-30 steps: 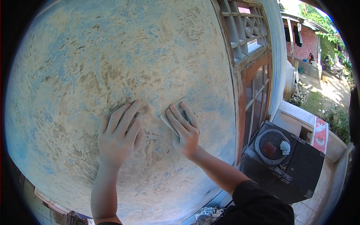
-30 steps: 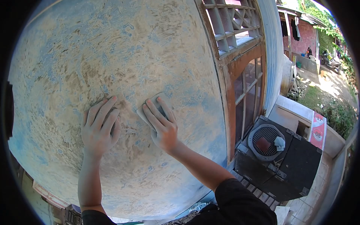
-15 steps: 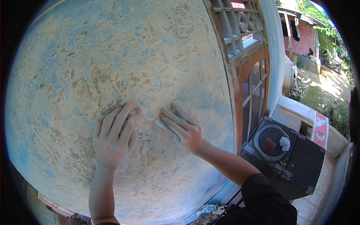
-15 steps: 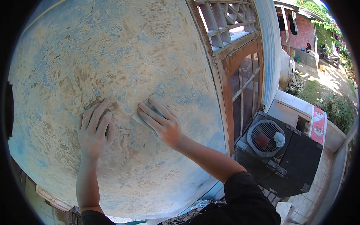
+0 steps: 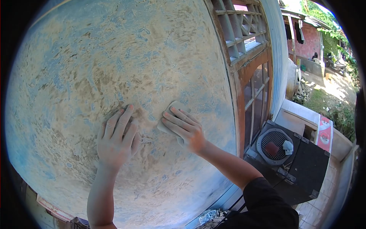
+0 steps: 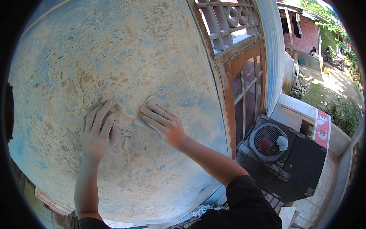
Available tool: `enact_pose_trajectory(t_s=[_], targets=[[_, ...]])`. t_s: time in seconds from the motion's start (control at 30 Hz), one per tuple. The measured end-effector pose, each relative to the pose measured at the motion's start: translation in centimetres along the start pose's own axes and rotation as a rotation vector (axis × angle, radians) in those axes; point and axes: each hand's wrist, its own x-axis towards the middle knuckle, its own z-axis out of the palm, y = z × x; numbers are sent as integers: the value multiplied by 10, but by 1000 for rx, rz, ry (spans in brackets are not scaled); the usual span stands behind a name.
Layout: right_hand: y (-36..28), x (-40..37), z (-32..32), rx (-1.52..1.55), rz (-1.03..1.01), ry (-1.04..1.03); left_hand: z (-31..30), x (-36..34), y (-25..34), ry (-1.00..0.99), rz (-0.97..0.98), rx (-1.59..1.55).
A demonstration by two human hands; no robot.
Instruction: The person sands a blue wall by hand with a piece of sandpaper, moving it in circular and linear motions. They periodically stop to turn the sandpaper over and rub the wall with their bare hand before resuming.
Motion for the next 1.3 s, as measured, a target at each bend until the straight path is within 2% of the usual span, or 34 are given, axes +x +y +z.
enact_pose_trajectory(t_s=[0.07,0.2,0.33,0.43,0.53,0.6,0.63,0.7,0.83,0.93,1.03,1.1,1.23,1.3], targets=[[9,-30,1,-3,-2,26,0,0,0,-3,7,-5],[7,-14,19,70,-43,162,1,4,-2,-1,31,-6],[-26,33,14,88,21,76,-2,1,-2,-35,0,-10],[-10,17,8,51,-40,59,-2,-2,-2,-60,56,-56],[9,-15,15,-47,-122,112,-11,-12,-3,-86,-10,-44],[13,-20,24,-2,-50,258,-13,-14,-1,-115,-51,47],[2,-3,22,-4,-48,254,-9,-12,2,-116,-51,42],[-24,26,21,14,124,185,-3,-6,9,-122,-78,-39],[-27,34,21,48,131,173,-3,-9,5,-104,-64,-16],[-6,5,3,19,36,59,-1,-16,5,-69,-36,-71],[-3,-20,8,-56,36,134,-1,-14,8,-44,-42,-46],[-11,-12,18,-41,138,274,1,-12,10,-36,-45,54],[-41,35,25,19,191,260,-2,-19,6,-63,-34,27],[-40,42,23,92,130,265,-8,-31,-6,-91,13,-101]])
